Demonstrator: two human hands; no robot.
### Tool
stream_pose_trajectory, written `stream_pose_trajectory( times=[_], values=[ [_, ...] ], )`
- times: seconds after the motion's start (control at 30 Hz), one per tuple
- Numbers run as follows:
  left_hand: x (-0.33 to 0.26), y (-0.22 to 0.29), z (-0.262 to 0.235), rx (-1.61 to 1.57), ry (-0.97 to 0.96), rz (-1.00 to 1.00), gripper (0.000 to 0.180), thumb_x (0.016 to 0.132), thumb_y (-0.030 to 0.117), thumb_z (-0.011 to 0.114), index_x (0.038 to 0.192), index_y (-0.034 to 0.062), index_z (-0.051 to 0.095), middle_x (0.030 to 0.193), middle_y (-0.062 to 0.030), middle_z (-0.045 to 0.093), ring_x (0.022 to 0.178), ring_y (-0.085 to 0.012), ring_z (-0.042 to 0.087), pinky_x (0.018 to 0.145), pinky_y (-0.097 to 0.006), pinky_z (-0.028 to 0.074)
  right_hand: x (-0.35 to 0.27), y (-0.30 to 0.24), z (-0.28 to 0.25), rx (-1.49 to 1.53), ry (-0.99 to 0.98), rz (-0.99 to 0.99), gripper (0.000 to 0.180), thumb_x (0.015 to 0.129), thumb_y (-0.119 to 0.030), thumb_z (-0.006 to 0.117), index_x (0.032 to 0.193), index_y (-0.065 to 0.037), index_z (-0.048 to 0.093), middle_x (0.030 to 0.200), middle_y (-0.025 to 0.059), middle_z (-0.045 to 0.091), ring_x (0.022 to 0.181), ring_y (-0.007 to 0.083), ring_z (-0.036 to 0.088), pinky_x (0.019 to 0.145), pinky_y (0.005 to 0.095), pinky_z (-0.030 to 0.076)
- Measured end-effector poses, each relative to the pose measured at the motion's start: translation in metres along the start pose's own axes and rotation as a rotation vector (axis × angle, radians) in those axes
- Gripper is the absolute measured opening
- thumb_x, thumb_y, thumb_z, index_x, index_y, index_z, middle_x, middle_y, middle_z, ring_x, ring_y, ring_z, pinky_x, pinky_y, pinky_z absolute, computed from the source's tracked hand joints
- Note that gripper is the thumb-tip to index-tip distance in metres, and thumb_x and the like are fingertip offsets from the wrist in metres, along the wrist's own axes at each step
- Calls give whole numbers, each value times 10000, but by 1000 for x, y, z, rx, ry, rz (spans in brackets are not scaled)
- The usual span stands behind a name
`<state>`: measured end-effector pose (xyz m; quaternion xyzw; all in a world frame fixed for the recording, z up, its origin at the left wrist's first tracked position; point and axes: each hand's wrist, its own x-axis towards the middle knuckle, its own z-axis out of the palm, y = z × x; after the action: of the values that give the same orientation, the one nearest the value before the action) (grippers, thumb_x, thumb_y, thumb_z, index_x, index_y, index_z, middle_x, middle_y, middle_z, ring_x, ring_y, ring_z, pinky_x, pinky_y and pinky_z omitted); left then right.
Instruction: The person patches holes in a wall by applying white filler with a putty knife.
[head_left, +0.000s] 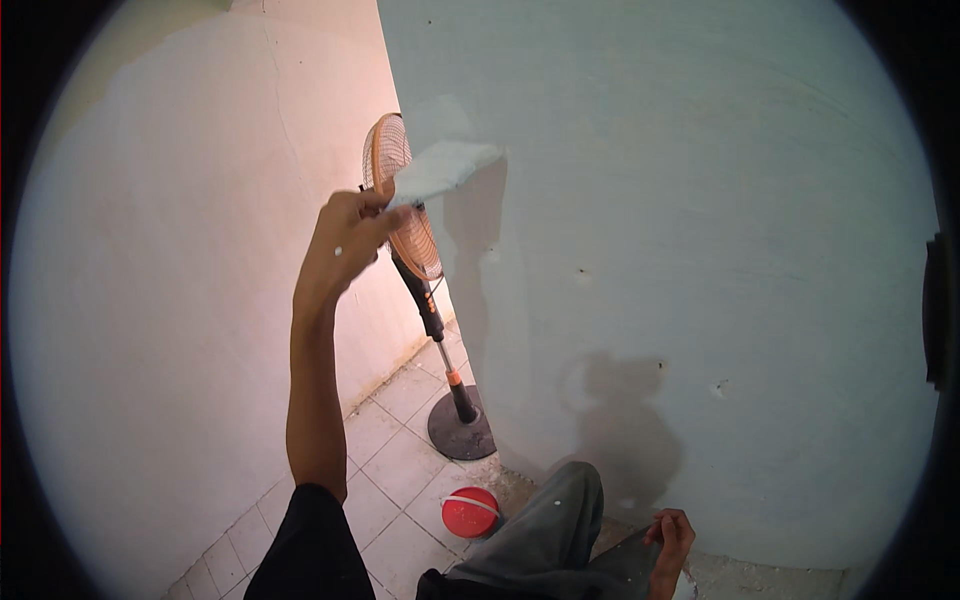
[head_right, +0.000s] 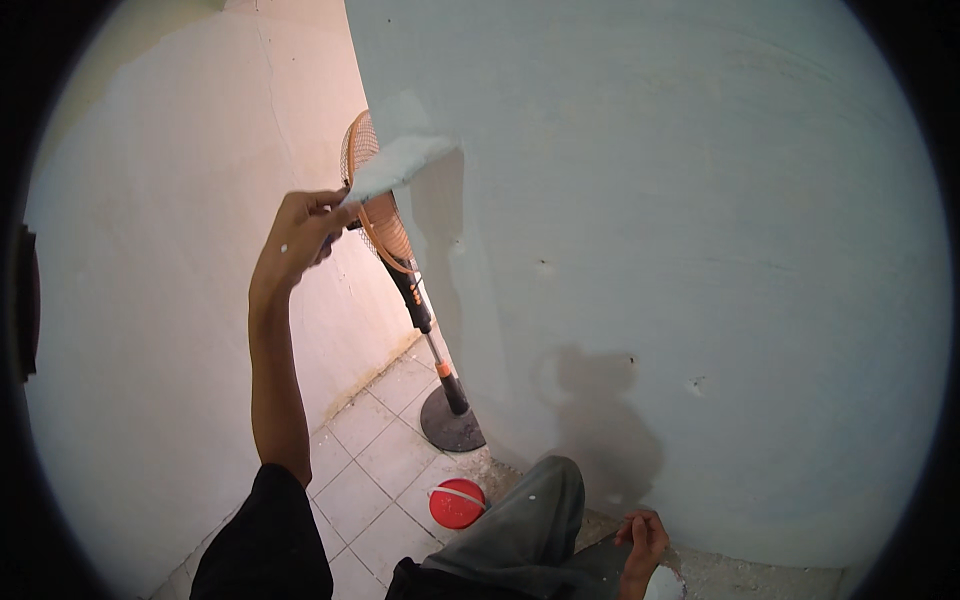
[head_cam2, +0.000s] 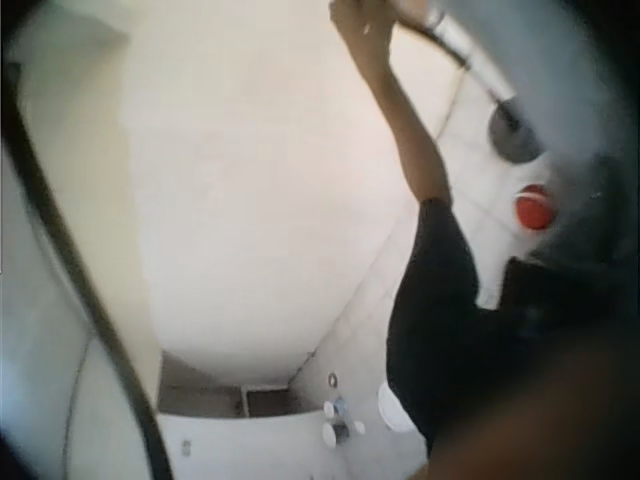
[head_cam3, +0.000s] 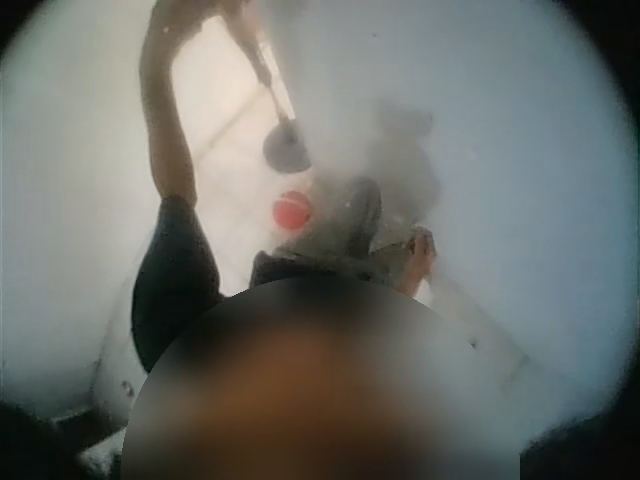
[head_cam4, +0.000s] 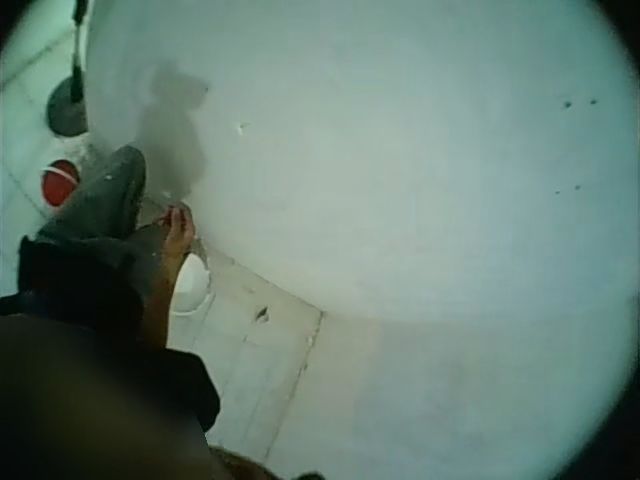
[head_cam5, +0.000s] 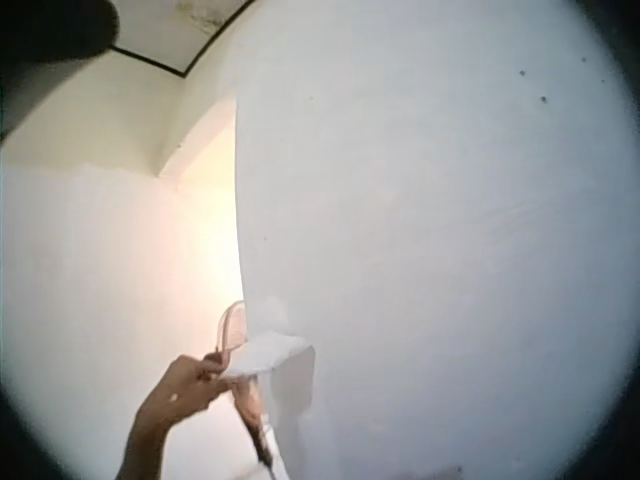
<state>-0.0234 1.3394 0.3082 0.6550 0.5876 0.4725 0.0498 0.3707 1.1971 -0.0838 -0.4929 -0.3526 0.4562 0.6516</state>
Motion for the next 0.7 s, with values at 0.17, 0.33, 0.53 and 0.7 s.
stream_pose_trajectory(
  times=[0.17, 0.33, 0.53, 0.7],
  values=[
    [-1, -12, 1, 40, 62, 63, 268, 886, 172, 616, 988, -69, 675, 531, 35, 439, 431, -28, 321, 397, -214, 236, -8, -28, 19, -131, 27, 65, 264, 948, -261, 523, 902, -10, 591, 687, 27, 516, 606, 134, 470, 585, 278, 409],
    [14, 13, 8, 55, 229, 98, 317, 862, 223, 593, 806, -83, 648, 556, -117, 496, 497, -158, 444, 510, -326, 355, -14, -55, 42, -219, 21, 168, 304, 954, -297, 488, 932, -8, 582, 790, 25, 512, 727, 159, 444, 691, 309, 392],
    [7, -12, 56, 337, 169, 240, 346, 917, 283, 545, 771, -29, 578, 640, -236, 561, 656, -420, 572, 683, -495, 438, -20, -64, 53, -188, -2, 144, 264, 962, -279, 472, 877, -45, 559, 763, 7, 477, 712, 136, 413, 670, 289, 354],
    [-62, -46, 72, 337, -46, 92, 270, 912, 255, 562, 858, -2, 626, 640, -202, 586, 618, -364, 587, 619, -439, 434, -15, -60, 56, -177, 9, 117, 248, 958, -259, 479, 816, -63, 532, 737, -41, 432, 693, 109, 380, 627, 267, 319]
  ],
)
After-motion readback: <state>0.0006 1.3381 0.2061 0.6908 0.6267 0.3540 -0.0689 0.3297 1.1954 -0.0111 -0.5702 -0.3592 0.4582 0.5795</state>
